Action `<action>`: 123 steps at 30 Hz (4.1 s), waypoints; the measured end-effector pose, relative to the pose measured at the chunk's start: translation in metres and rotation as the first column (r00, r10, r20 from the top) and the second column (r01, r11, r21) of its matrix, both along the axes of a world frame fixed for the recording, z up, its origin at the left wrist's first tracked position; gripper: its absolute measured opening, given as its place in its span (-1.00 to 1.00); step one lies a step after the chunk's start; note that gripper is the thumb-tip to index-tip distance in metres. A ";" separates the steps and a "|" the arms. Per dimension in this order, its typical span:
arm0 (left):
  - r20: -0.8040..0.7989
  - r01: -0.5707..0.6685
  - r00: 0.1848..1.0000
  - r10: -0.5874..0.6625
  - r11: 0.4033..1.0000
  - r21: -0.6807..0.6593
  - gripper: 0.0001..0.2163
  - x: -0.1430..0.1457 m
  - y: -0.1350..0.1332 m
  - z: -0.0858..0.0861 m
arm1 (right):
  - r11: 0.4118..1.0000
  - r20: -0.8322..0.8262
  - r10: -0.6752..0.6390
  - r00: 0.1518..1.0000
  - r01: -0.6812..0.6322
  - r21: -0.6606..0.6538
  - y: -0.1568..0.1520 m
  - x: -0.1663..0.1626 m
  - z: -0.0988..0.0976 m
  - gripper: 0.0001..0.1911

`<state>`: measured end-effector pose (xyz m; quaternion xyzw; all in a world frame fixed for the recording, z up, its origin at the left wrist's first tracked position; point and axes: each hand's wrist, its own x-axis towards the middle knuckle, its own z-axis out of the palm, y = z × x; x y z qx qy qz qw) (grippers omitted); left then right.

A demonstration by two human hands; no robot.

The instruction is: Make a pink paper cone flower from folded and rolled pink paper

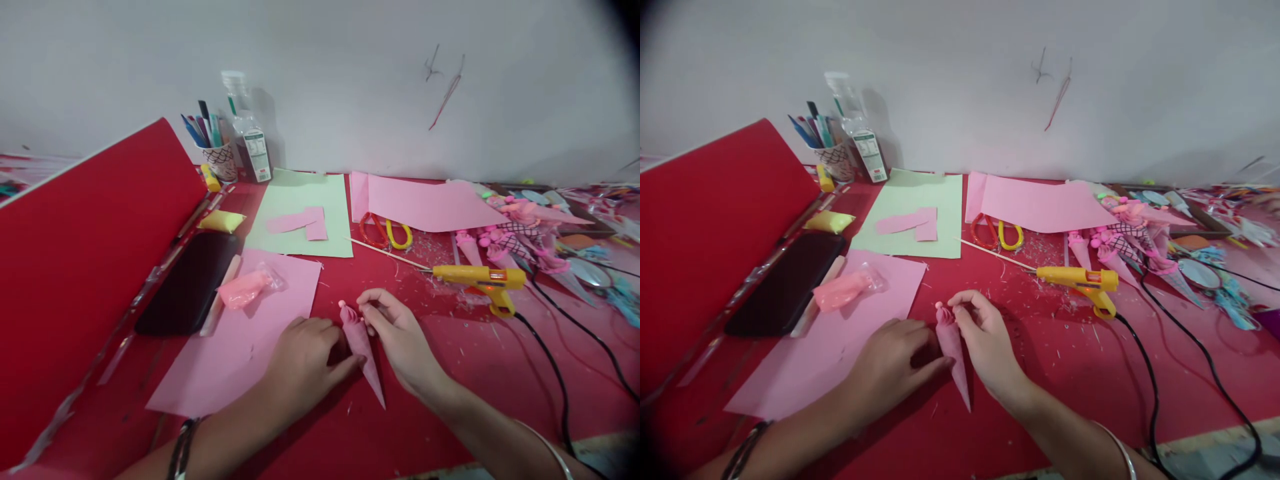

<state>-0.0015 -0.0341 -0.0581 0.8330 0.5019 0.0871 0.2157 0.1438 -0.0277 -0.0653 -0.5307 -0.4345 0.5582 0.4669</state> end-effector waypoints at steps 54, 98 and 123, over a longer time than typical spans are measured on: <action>0.480 -0.109 0.843 0.241 0.952 -0.287 -0.81 -0.006 0.002 0.002 | 0.986 -0.245 0.002 0.970 0.039 0.161 0.004 0.008 0.010 -0.96; -0.101 -0.029 0.993 0.053 0.972 0.232 -0.92 -0.009 0.001 -0.009 | 0.817 0.386 -0.155 0.909 -0.102 0.567 -0.007 0.012 0.019 -0.86; -0.136 -0.007 0.990 0.045 0.965 0.263 -0.94 -0.009 0.000 -0.009 | 0.788 0.444 -0.108 0.890 -0.196 0.583 -0.006 0.012 0.016 -0.83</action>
